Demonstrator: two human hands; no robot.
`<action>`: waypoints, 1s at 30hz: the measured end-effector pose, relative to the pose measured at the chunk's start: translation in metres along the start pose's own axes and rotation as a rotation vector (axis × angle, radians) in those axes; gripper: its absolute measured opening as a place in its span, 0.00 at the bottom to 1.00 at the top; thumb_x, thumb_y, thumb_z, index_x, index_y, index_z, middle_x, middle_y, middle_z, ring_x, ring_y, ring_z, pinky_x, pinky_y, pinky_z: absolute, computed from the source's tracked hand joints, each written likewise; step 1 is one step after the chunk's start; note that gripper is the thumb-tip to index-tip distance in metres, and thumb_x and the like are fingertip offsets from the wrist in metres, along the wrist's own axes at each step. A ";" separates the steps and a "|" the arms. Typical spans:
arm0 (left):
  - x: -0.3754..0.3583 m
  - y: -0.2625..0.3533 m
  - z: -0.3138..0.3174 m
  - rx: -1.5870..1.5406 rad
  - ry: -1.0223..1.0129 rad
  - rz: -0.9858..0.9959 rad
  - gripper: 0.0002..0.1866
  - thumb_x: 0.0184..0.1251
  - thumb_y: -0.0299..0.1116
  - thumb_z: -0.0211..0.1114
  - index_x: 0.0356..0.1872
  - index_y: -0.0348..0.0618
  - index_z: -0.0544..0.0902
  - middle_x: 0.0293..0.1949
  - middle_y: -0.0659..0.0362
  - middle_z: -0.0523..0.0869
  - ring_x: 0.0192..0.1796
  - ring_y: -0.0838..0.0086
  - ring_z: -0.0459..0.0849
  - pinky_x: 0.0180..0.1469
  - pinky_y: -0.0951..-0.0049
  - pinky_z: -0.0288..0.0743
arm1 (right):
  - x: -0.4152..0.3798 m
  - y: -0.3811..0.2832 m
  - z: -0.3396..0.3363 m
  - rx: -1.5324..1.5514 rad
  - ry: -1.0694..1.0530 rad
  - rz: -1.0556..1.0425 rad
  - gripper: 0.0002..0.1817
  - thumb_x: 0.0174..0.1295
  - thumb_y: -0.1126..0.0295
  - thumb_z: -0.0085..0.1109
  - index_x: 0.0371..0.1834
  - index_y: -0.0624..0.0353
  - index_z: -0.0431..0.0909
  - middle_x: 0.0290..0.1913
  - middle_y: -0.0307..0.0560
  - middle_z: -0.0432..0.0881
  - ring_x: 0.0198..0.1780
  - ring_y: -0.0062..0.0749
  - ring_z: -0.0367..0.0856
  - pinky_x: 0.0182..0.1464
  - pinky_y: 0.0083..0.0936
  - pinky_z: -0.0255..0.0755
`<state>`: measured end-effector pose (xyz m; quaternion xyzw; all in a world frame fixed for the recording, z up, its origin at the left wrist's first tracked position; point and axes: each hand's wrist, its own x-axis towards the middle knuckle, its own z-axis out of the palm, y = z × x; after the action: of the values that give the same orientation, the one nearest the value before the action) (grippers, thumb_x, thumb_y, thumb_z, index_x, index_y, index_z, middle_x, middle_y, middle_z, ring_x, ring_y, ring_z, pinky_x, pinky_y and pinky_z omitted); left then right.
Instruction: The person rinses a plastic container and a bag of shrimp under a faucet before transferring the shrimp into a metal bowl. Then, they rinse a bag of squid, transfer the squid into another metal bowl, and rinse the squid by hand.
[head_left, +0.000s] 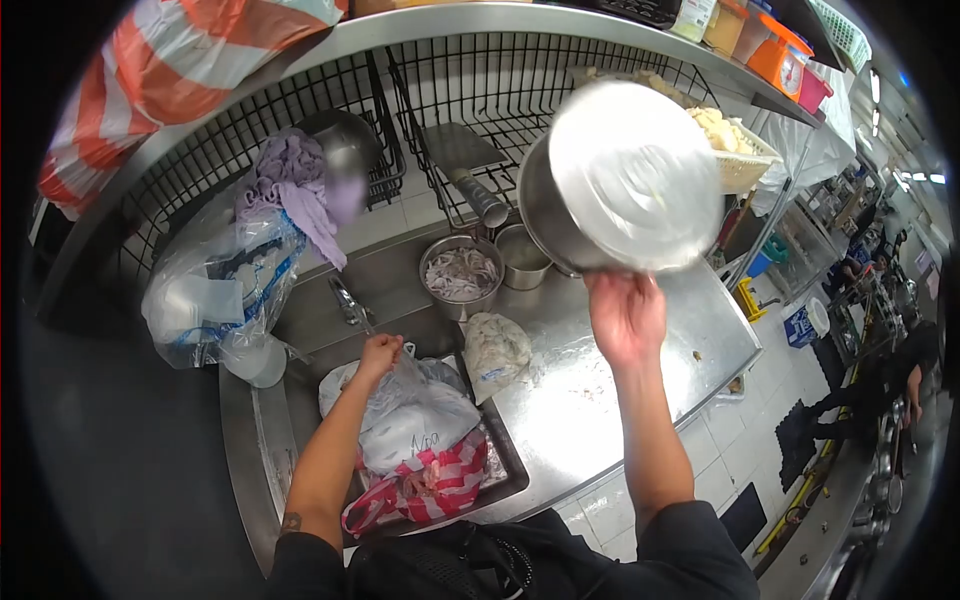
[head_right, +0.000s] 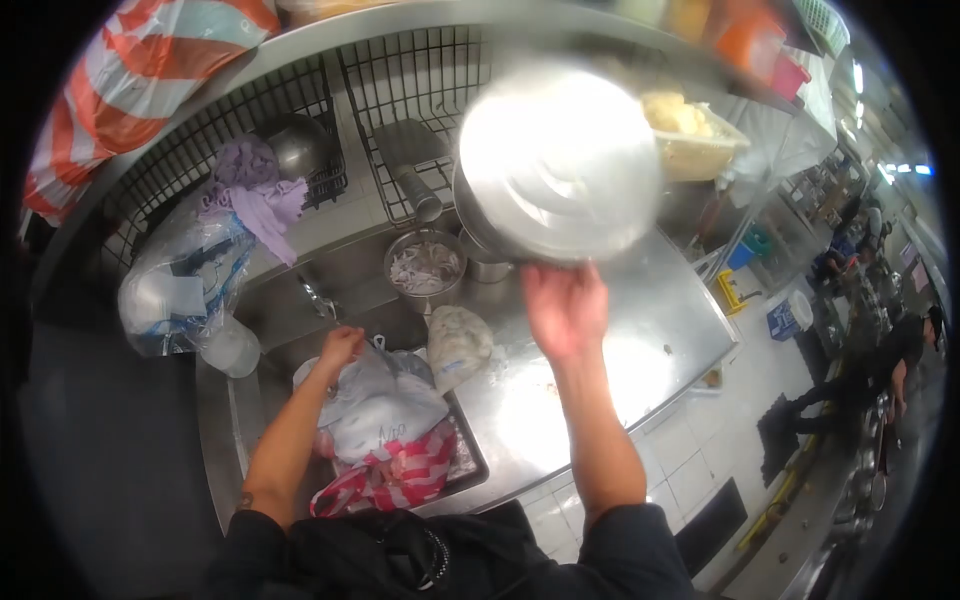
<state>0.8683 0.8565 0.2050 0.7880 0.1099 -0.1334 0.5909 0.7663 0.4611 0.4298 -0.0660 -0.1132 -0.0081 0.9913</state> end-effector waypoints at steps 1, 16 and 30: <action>0.000 -0.001 0.004 -0.020 -0.017 -0.012 0.14 0.74 0.45 0.65 0.31 0.47 0.81 0.25 0.67 0.79 0.26 0.83 0.74 0.26 0.78 0.65 | 0.015 -0.001 0.000 0.033 -0.082 0.037 0.22 0.81 0.57 0.39 0.63 0.61 0.72 0.59 0.52 0.80 0.50 0.40 0.79 0.58 0.40 0.80; -0.010 -0.014 -0.026 0.027 0.004 0.007 0.06 0.70 0.37 0.66 0.38 0.47 0.85 0.30 0.68 0.82 0.31 0.84 0.77 0.31 0.77 0.69 | 0.057 -0.016 -0.045 -1.437 0.283 -0.305 0.16 0.69 0.63 0.64 0.30 0.65 0.83 0.24 0.44 0.83 0.25 0.17 0.78 0.27 0.16 0.70; 0.054 0.013 -0.030 -0.043 0.353 0.080 0.12 0.71 0.40 0.68 0.36 0.41 0.86 0.22 0.68 0.75 0.22 0.83 0.69 0.22 0.77 0.58 | 0.171 0.020 -0.266 -2.227 0.022 -0.449 0.06 0.59 0.76 0.60 0.37 0.62 0.84 0.40 0.60 0.86 0.44 0.52 0.87 0.45 0.43 0.78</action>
<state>0.9255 0.8824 0.2064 0.7902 0.1835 0.0330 0.5838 0.9926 0.4451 0.2089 -0.8888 -0.0436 -0.2822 0.3584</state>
